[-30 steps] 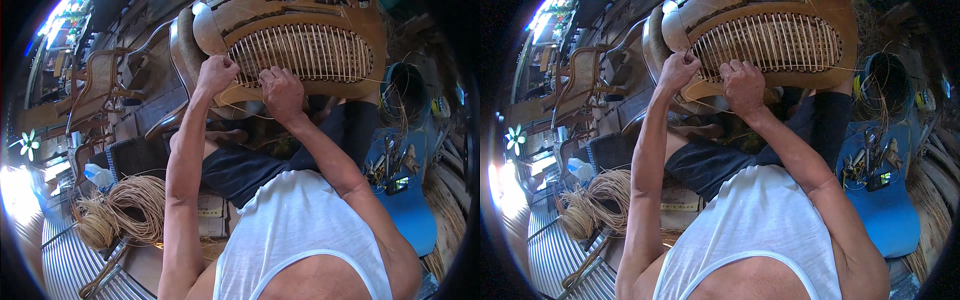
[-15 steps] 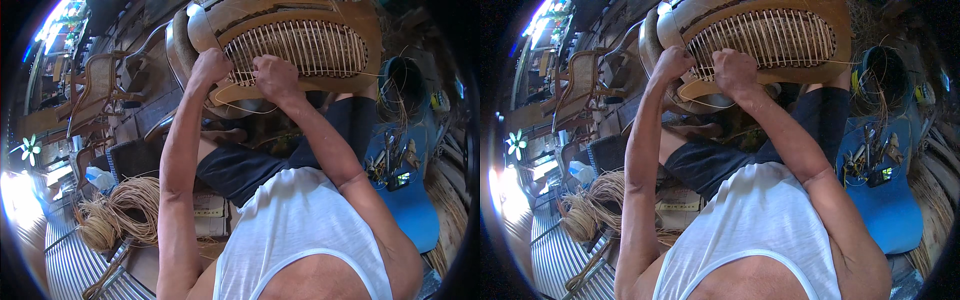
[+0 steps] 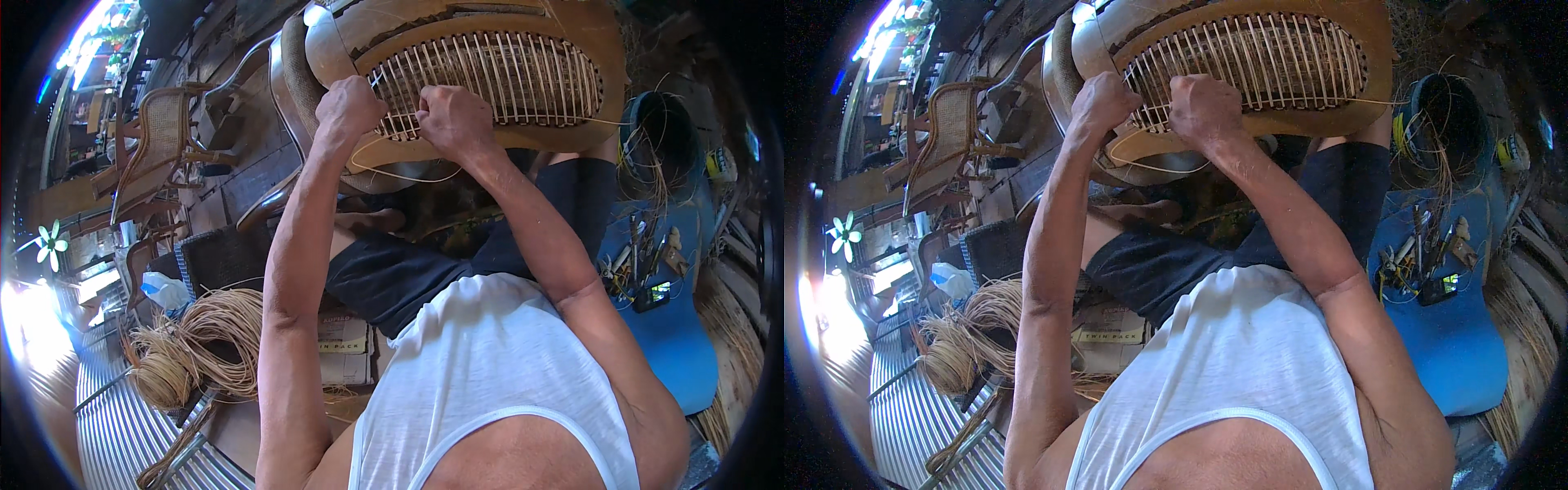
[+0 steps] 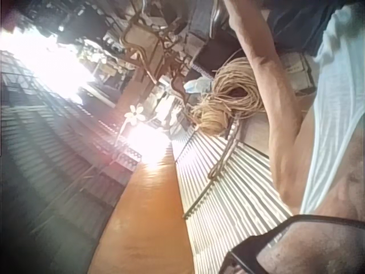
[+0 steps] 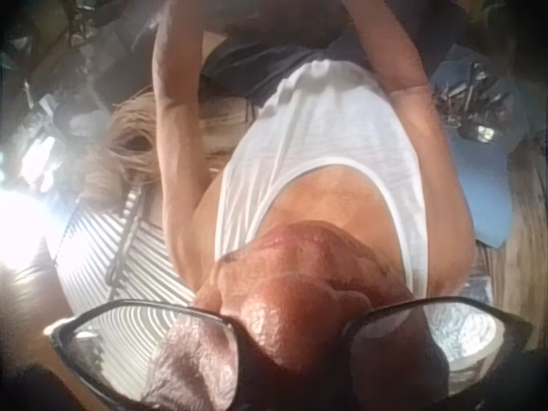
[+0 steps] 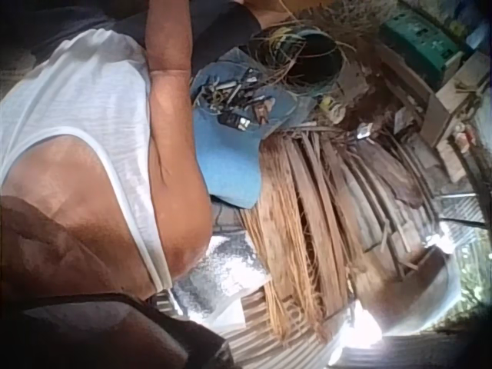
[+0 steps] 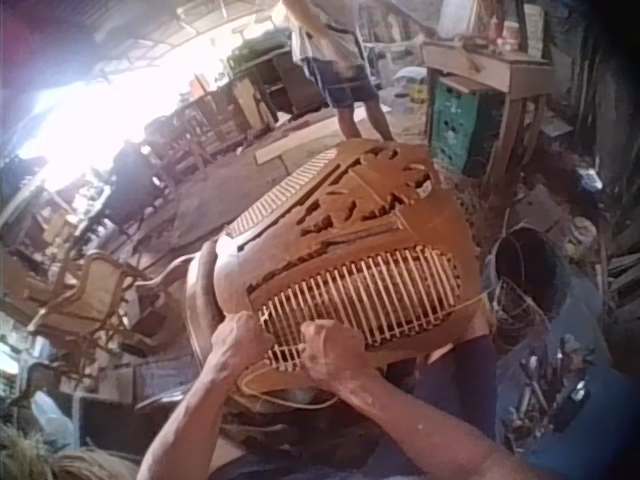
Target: The person weaves strips of cane through the back of a wooden chair using a thin tool and shears, threading the material through holes and pulling it tight.
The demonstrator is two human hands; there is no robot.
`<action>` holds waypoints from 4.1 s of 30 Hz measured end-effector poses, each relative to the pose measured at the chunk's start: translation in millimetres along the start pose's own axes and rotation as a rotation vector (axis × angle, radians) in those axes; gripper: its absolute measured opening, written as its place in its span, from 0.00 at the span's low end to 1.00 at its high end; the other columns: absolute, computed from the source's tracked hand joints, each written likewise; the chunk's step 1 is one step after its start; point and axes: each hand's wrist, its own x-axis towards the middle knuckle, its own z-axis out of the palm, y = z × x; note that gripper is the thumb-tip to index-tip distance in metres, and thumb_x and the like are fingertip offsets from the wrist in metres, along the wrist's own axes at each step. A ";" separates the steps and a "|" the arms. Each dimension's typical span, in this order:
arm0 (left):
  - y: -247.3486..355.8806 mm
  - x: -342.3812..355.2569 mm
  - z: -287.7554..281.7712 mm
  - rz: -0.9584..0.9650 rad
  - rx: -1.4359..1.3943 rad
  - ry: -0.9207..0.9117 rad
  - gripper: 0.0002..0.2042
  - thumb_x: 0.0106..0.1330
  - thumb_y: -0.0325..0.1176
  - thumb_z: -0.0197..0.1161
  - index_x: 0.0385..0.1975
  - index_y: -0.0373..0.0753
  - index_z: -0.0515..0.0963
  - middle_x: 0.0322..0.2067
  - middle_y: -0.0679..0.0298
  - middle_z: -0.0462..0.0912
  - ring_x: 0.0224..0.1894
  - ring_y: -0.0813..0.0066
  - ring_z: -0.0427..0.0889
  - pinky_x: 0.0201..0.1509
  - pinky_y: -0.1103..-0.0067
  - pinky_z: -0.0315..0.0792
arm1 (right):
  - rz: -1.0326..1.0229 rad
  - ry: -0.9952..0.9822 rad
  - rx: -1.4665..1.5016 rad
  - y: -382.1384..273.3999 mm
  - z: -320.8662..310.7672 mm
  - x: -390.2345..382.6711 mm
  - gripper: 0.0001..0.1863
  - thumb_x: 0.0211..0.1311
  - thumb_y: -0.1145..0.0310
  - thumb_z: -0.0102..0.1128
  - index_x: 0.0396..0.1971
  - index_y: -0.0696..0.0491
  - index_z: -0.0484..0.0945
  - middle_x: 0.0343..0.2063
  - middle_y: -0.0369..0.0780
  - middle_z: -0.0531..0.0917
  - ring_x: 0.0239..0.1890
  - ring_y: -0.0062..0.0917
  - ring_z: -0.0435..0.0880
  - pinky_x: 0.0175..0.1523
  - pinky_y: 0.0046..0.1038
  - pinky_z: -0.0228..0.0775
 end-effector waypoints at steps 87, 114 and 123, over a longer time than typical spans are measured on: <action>-73.8 -75.9 105.7 0.162 -0.511 0.437 0.11 0.71 0.36 0.65 0.45 0.35 0.80 0.45 0.53 0.78 0.45 0.48 0.83 0.48 0.60 0.77 | -0.460 0.160 0.142 -16.9 -28.6 -36.1 0.10 0.61 0.59 0.76 0.32 0.48 0.85 0.30 0.31 0.84 0.35 0.24 0.79 0.48 0.31 0.69; -84.9 -76.5 76.6 0.131 -0.367 0.220 0.15 0.74 0.43 0.61 0.45 0.36 0.80 0.37 0.45 0.87 0.45 0.43 0.85 0.47 0.56 0.75 | -0.090 -0.134 -0.211 -38.1 -0.2 -15.4 0.13 0.66 0.53 0.67 0.29 0.46 0.87 0.22 0.37 0.86 0.30 0.34 0.85 0.50 0.43 0.63; -193.3 -85.1 73.1 -0.135 -0.165 0.283 0.15 0.73 0.48 0.61 0.48 0.45 0.81 0.42 0.50 0.88 0.49 0.44 0.85 0.51 0.56 0.76 | -0.419 0.064 -0.365 -18.9 16.0 -18.0 0.04 0.62 0.66 0.64 0.34 0.48 0.82 0.35 0.36 0.83 0.44 0.31 0.83 0.54 0.42 0.63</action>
